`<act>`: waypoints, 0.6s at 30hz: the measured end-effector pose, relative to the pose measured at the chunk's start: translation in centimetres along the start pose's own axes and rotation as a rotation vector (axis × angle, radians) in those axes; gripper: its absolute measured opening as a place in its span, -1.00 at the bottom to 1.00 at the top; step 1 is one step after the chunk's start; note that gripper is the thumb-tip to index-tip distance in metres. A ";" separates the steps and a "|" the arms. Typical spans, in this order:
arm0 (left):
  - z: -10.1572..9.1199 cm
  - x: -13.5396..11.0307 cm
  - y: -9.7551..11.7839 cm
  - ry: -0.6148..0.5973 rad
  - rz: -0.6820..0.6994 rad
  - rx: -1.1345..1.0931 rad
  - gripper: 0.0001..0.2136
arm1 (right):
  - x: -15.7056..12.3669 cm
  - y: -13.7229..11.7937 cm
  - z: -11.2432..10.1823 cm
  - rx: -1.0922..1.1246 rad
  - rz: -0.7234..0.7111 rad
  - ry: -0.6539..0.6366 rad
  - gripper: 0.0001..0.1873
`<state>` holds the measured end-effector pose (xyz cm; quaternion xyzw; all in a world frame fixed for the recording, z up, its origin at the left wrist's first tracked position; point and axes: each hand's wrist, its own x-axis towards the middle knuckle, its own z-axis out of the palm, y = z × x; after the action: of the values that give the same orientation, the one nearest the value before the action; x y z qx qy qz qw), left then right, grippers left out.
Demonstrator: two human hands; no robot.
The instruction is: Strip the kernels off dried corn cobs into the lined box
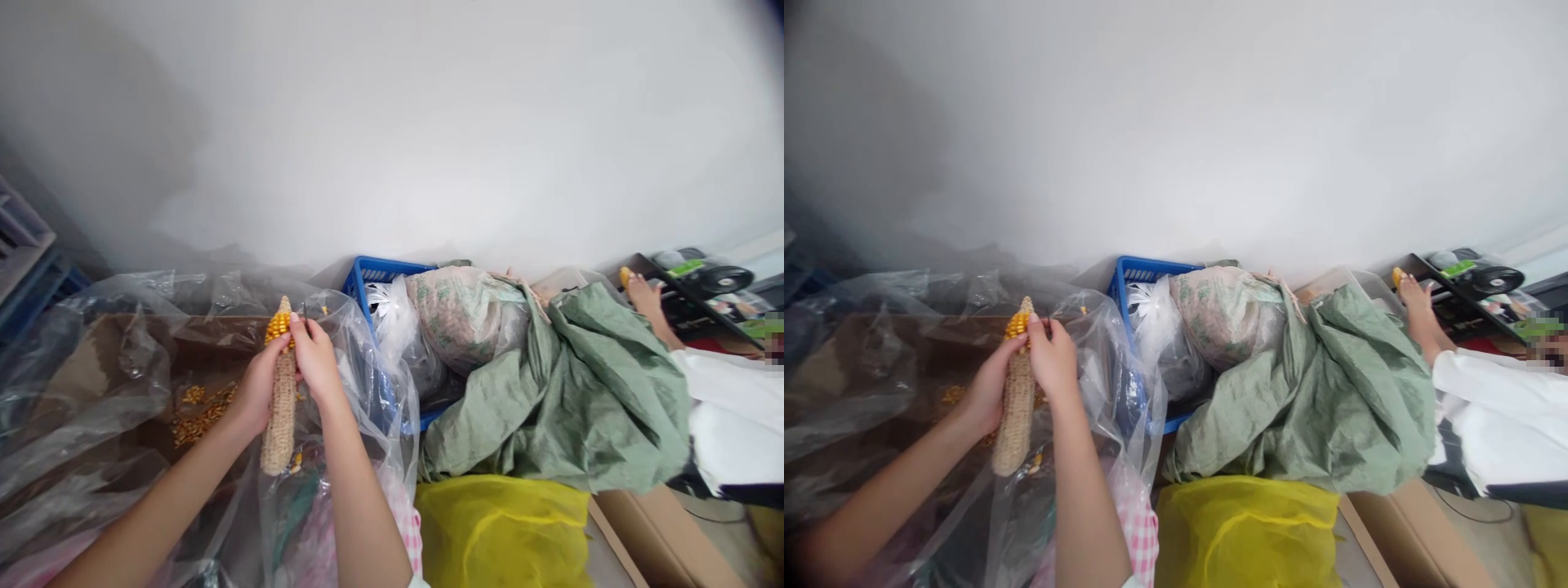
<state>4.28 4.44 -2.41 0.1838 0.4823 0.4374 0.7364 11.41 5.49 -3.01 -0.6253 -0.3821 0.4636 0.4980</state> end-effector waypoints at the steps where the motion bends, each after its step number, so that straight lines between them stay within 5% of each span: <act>1: 0.0 0.1 -0.1 -0.009 0.009 -0.004 -0.63 | 0.0 -0.1 -0.1 -0.021 -0.004 0.003 -0.56; 18: 0.0 -0.7 -0.4 -0.105 0.090 -0.014 -0.70 | -0.5 -0.2 -0.5 0.013 -0.001 0.038 -0.62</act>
<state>4.36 3.60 -2.30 0.2227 0.4311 0.4634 0.7415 11.74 4.96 -2.66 -0.6307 -0.3700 0.4536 0.5094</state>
